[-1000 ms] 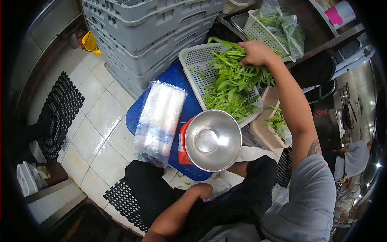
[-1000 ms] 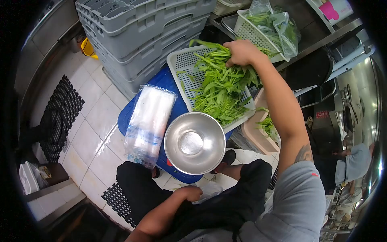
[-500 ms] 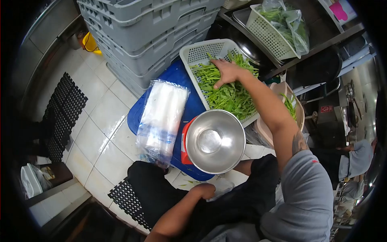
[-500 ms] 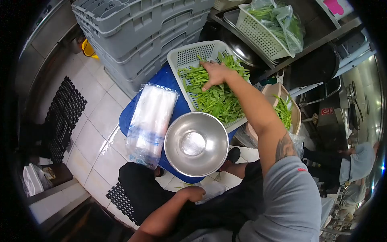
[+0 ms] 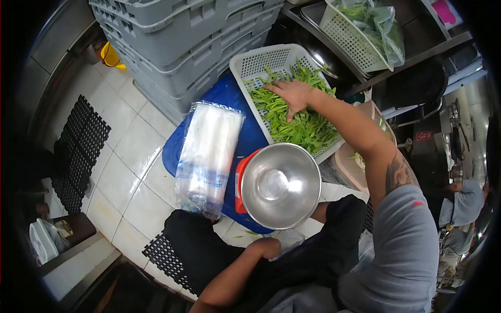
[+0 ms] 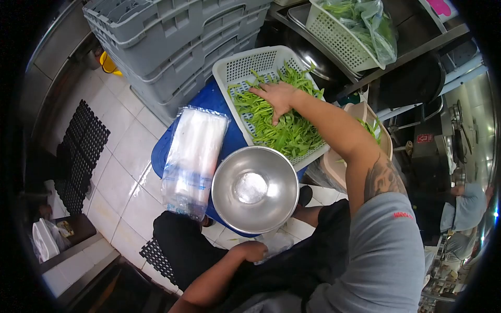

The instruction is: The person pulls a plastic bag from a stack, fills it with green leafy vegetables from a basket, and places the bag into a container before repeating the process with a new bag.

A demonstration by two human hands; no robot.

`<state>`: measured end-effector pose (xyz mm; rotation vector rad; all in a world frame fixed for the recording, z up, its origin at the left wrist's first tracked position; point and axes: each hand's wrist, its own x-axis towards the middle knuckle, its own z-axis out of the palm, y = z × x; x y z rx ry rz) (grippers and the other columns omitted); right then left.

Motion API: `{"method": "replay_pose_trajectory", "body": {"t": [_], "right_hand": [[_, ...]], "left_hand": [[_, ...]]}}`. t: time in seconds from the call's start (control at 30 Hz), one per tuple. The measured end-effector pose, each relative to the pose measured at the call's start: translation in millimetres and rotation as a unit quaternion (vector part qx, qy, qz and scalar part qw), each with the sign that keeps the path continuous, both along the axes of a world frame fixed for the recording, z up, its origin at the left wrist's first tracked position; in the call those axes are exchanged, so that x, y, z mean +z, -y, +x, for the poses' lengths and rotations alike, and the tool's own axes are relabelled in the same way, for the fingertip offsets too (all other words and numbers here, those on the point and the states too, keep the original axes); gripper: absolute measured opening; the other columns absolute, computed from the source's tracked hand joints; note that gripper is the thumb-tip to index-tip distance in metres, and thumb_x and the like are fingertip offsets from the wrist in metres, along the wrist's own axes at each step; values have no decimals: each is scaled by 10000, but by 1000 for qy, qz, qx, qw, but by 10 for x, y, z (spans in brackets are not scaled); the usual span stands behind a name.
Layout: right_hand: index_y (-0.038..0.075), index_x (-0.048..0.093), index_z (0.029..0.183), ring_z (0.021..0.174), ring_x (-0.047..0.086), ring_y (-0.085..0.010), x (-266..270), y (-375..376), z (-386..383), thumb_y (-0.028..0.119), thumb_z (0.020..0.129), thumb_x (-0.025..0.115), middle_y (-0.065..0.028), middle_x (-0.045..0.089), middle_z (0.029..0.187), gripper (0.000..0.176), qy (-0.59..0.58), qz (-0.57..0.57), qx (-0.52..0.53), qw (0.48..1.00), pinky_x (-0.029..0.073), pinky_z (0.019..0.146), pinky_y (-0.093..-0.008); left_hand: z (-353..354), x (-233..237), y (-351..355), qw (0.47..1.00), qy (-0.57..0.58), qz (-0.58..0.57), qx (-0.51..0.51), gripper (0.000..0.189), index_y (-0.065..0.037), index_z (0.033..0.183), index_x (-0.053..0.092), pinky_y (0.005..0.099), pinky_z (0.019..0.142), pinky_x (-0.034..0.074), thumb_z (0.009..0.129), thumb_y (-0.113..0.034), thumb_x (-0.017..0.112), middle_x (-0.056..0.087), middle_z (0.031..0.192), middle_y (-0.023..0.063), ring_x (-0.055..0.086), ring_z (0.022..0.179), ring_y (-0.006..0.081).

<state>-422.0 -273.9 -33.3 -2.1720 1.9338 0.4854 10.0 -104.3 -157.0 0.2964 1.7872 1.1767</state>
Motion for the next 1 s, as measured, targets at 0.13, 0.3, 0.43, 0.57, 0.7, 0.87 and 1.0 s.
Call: {"method": "replay_pose_trajectory", "body": {"t": [0.13, 0.3, 0.43, 0.57, 0.7, 0.87, 1.0], "right_hand": [[182, 230, 1516, 1097, 582, -393, 14, -33, 59, 417, 506, 906, -197, 602, 1158, 1238, 29, 22, -68, 997, 435, 948, -493], [180, 255, 1506, 1125, 573, -382, -50, -1, 89, 350, 533, 892, -169, 604, 1188, 1175, 41, 29, -106, 993, 402, 984, -507], [182, 259, 1506, 1211, 540, -346, -93, -91, 226, 276, 563, 870, -178, 543, 1319, 1127, -31, -53, -64, 996, 370, 999, -543], [180, 280, 1500, 1224, 537, -333, 7, 12, 323, 294, 572, 861, -177, 554, 1316, 1101, 13, 32, -165, 986, 351, 1035, -556], [166, 341, 1469, 1127, 589, -331, -25, -70, 381, 254, 656, 795, -154, 641, 1146, 936, 7, 24, -148, 989, 363, 1024, -535], [144, 421, 1409, 1099, 604, -322, -12, -129, 461, 219, 720, 729, -151, 658, 1087, 758, -29, 5, -130, 991, 383, 998, -528], [111, 443, 1379, 1118, 601, -345, 445, -187, 476, 189, 697, 731, -174, 661, 1116, 745, 33, -66, -217, 973, 388, 1032, -483]], "left_hand": [[3, -140, -61, 1000, 1, -5, 21, 491, -32, 1220, 634, 423, 940, 479, 756, -158, 537, 645, 1174, 237, 623, 1100, 361], [-85, 18, 27, 1000, -14, -5, -5, 491, -30, 1222, 632, 424, 934, 480, 755, -149, 541, 650, 1161, 237, 624, 1097, 362], [-58, -70, -55, 1000, -20, -6, 6, 470, -21, 1195, 642, 432, 914, 487, 752, -136, 537, 654, 1144, 244, 631, 1077, 369], [-48, 46, -21, 999, -29, -15, -2, 441, -2, 1144, 656, 449, 893, 493, 738, -119, 529, 656, 1120, 254, 637, 1049, 383], [-48, -44, -3, 999, -36, -32, 16, 443, 9, 1136, 652, 452, 891, 493, 729, -104, 519, 658, 1108, 253, 635, 1047, 388], [-31, -180, -27, 991, -111, -19, 66, 320, 68, 906, 711, 454, 798, 531, 729, -136, 540, 687, 959, 270, 686, 895, 392], [-50, -62, 10, 995, -71, -42, 48, 373, 26, 1043, 680, 448, 829, 520, 726, -108, 533, 677, 1041, 250, 668, 967, 379]]}}
